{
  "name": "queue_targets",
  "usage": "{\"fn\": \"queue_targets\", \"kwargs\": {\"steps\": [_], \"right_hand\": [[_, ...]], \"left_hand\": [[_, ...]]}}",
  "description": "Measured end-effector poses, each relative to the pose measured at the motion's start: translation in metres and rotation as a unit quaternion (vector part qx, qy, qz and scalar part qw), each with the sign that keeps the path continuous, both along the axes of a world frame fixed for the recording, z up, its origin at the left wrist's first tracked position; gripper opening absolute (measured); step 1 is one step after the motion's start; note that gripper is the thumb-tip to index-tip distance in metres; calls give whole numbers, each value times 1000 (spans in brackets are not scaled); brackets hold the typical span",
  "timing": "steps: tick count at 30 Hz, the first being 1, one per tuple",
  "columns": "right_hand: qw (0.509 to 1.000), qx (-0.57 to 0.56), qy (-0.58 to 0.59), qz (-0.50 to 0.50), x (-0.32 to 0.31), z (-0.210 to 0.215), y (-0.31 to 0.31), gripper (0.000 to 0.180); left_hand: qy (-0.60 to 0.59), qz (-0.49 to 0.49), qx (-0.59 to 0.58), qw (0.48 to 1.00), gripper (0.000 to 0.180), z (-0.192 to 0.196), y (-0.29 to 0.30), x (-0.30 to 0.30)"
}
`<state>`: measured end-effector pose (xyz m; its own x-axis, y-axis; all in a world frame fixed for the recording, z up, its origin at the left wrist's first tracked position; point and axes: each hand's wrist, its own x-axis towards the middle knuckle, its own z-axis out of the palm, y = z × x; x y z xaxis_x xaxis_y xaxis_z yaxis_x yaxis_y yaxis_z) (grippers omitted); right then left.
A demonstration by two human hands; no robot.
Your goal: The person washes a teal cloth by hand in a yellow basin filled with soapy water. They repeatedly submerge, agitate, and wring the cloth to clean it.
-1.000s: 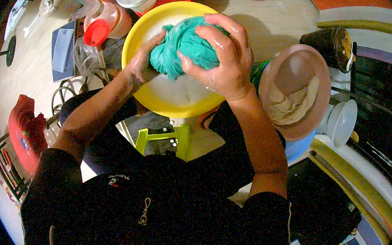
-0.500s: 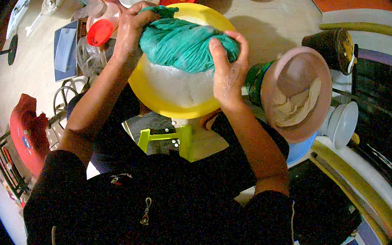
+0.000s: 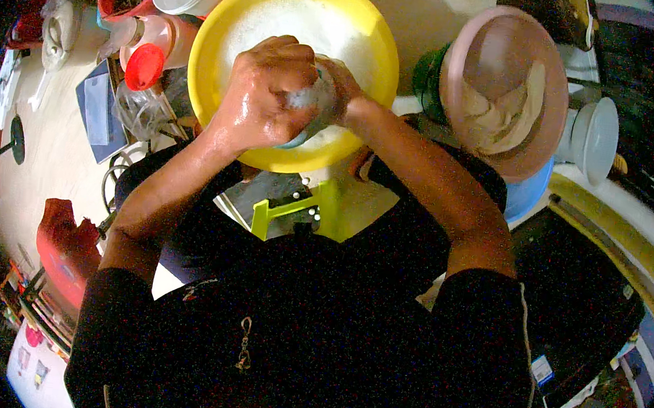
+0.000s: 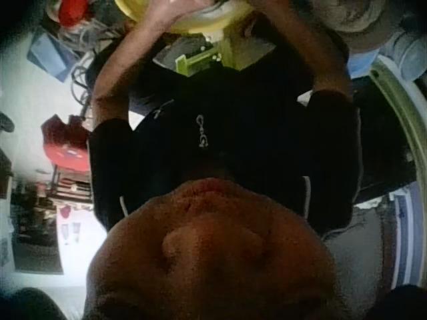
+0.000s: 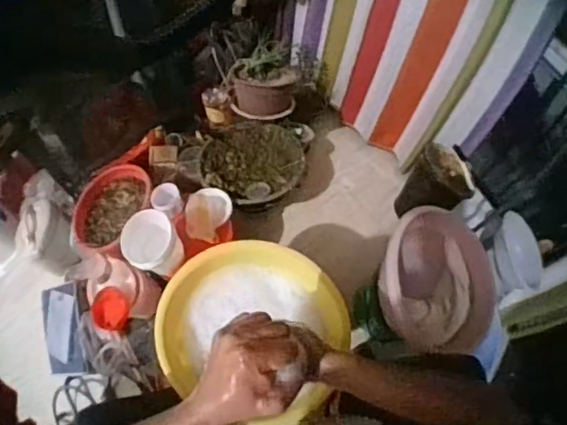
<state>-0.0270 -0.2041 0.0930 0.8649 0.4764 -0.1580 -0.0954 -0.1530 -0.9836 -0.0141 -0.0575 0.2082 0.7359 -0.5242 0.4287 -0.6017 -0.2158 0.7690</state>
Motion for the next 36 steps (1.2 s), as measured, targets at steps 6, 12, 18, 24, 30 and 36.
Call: {"fn": "queue_targets", "kwargs": {"steps": [6, 12, 18, 24, 30, 36], "right_hand": [[998, 50, -25, -8, -10, -48, 0, 34], [974, 132, 35, -181, 12, -34, 12, 22], [942, 39, 81, -323, 29, 29, 21, 15], [928, -46, -109, -354, 41, 40, 15, 23], [883, -54, -372, -280, 51, 70, 20, 18], [859, -25, -443, -256, 52, 94, 20, 19]], "left_hand": [[65, 14, 32, 997, 20, -22, 8, -3], [276, 81, -83, 954, 26, -15, 18, 14], [458, 86, -154, 871, 48, -29, 47, 10], [568, 142, -152, 797, 82, -63, 55, -6], [763, 19, -215, 609, 77, -81, 55, -28], [653, 94, -346, 667, 64, -84, 52, -26]]}}
